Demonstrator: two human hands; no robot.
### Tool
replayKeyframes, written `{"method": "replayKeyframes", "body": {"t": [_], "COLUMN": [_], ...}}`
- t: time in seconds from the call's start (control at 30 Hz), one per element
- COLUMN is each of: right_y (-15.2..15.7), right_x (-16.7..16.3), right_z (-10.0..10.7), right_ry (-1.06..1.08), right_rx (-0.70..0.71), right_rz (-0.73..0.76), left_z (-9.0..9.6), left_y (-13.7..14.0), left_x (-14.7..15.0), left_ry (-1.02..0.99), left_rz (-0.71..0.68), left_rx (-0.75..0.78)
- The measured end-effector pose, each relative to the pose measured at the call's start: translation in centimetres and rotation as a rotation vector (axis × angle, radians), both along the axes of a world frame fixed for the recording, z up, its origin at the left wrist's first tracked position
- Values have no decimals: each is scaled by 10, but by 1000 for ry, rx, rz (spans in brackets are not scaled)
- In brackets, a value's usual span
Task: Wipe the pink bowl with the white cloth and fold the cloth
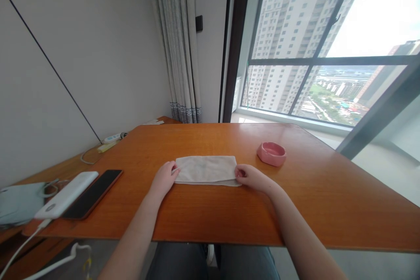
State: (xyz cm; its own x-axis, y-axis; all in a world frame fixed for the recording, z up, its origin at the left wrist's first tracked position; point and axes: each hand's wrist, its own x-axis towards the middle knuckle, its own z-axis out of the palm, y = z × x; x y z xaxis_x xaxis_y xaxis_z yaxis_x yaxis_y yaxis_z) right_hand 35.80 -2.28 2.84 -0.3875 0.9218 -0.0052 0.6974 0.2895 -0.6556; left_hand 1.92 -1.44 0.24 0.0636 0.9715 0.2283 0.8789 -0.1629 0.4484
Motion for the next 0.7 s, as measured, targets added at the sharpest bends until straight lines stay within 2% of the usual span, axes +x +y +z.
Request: {"method": "replayKeyframes", "body": {"t": [0.13,0.3,0.37,0.47,0.53,0.7], "right_y": [-3,-4,-4,-3,-4,-3], "right_x": [0,2,-1,-11,-21,-37], "right_z": [6,-2,-2,-1,-3,-20], "right_ry": [5,-108,-115,-109,-110,-186], "right_rx": [-10,-220,-162,103,218,165], "right_rz": [-30,42,11,-77,-78,-45], "left_z": [3,6,10,14,14,3], "left_y": [-3,-9,-11,-13,-13,-10], "left_x": [2,4,6,10,12,15], "left_ry": [-15,69,106,155,177,176], "left_rz": [9,139,194,199,211,171], "left_rx": [-12,-99,-116,-158,-187,-192]}}
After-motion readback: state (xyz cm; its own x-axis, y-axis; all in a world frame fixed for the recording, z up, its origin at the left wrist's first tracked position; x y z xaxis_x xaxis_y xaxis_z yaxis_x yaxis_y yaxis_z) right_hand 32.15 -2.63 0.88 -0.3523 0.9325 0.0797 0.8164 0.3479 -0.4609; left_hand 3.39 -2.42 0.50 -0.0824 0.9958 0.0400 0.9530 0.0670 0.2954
